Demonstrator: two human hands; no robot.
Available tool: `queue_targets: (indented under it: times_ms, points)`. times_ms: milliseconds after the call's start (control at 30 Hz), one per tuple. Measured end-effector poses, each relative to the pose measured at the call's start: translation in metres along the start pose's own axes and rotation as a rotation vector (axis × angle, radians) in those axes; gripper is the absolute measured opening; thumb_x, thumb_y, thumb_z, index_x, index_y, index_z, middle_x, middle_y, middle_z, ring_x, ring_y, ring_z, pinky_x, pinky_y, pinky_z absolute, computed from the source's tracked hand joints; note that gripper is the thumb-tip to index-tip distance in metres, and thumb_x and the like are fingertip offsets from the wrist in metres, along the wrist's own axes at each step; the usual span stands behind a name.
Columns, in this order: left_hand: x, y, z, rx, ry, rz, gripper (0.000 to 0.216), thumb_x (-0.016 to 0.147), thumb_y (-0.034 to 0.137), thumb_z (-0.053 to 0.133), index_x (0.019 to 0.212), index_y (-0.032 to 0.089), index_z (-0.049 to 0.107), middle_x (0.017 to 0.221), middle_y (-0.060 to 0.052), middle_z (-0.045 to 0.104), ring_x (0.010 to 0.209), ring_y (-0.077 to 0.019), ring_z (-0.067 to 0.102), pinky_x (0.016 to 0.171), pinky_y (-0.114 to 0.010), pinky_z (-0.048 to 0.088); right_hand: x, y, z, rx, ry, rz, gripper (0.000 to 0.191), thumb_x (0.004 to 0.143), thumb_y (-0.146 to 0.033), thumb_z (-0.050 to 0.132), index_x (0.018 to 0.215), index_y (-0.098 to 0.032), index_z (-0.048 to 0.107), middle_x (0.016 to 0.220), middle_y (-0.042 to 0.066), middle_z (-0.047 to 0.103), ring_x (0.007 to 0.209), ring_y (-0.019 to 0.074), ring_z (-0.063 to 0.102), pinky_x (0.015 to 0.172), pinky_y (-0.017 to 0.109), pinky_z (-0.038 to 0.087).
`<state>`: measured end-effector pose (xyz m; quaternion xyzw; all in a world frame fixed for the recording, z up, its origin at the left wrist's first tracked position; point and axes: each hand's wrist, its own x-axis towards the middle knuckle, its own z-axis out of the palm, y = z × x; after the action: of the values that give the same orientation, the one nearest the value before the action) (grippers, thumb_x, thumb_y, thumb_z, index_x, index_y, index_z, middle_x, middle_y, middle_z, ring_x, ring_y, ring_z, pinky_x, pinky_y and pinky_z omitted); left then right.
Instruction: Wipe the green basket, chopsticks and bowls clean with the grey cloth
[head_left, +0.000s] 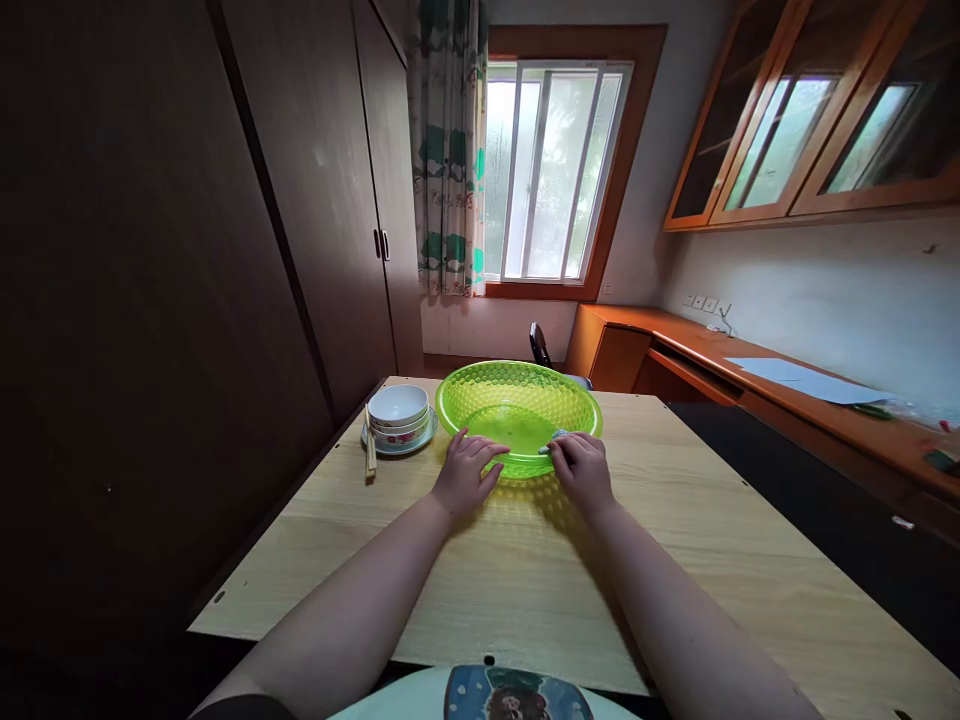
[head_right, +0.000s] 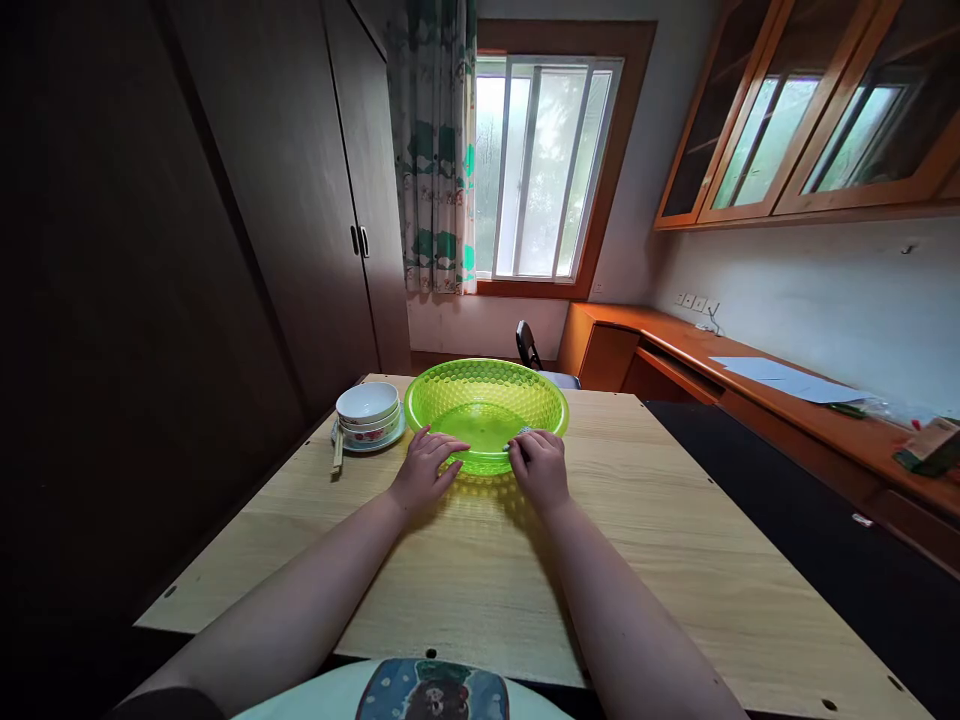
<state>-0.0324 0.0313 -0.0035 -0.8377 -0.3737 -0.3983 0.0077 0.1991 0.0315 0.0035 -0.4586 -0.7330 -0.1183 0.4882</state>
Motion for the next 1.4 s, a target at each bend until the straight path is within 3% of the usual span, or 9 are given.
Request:
queue_targets:
  times_ms: [200, 500, 800, 1100, 1233, 1400]
  points:
    - [0.0, 0.0, 0.0, 0.019, -0.016, 0.002, 0.027, 0.089, 0.027, 0.053, 0.114, 0.028, 0.063, 0.111, -0.002, 0.068, 0.109, -0.0188, 0.059, 0.114, -0.047, 0.026, 0.0, 0.009, 0.001, 0.013, 0.041, 0.04, 0.021, 0.09, -0.029, 0.051, 0.077, -0.022, 0.066, 0.079, 0.004, 0.071, 0.083, 0.0207, 0.061, 0.08, 0.036, 0.041]
    - [0.0, -0.001, 0.001, 0.037, 0.001, -0.002, 0.025, 0.087, 0.028, 0.057, 0.111, 0.028, 0.064, 0.109, -0.001, 0.068, 0.108, -0.0191, 0.059, 0.114, -0.047, 0.027, -0.001, -0.005, -0.001, 0.033, -0.029, -0.075, 0.019, 0.09, -0.028, 0.051, 0.08, -0.023, 0.067, 0.081, 0.004, 0.071, 0.086, 0.0205, 0.062, 0.083, 0.036, 0.043]
    - [0.0, -0.001, 0.0, 0.027, -0.015, 0.013, 0.027, 0.086, 0.027, 0.057, 0.112, 0.028, 0.063, 0.11, -0.002, 0.068, 0.109, -0.0192, 0.059, 0.115, -0.047, 0.025, 0.003, 0.018, -0.004, 0.031, 0.033, 0.059, 0.023, 0.091, -0.03, 0.048, 0.077, -0.022, 0.066, 0.079, 0.005, 0.07, 0.081, 0.021, 0.061, 0.078, 0.036, 0.044]
    - [-0.001, 0.002, -0.002, 0.085, 0.055, -0.004, 0.047, 0.086, 0.034, 0.057, 0.132, 0.026, 0.05, 0.131, -0.007, 0.059, 0.125, -0.0235, 0.05, 0.118, -0.052, 0.015, -0.001, -0.005, -0.002, 0.025, -0.025, -0.048, 0.02, 0.091, -0.027, 0.05, 0.08, -0.023, 0.066, 0.082, 0.004, 0.071, 0.085, 0.0205, 0.061, 0.082, 0.036, 0.043]
    - [-0.001, 0.009, -0.002, 0.095, 0.004, 0.052, 0.04, 0.089, 0.035, 0.054, 0.129, 0.027, 0.053, 0.129, -0.004, 0.061, 0.122, -0.0217, 0.052, 0.118, -0.049, 0.015, -0.002, -0.019, -0.001, 0.011, -0.068, -0.099, 0.018, 0.091, -0.028, 0.051, 0.083, -0.023, 0.067, 0.085, 0.004, 0.071, 0.089, 0.0206, 0.061, 0.085, 0.036, 0.041]
    - [0.0, 0.01, -0.001, 0.085, -0.035, 0.048, 0.032, 0.091, 0.034, 0.053, 0.121, 0.03, 0.06, 0.112, -0.002, 0.069, 0.106, -0.0194, 0.059, 0.112, -0.046, 0.027, -0.001, -0.021, -0.001, 0.0, -0.079, -0.093, 0.018, 0.091, -0.028, 0.051, 0.084, -0.023, 0.067, 0.084, 0.003, 0.071, 0.089, 0.0204, 0.06, 0.085, 0.036, 0.04]
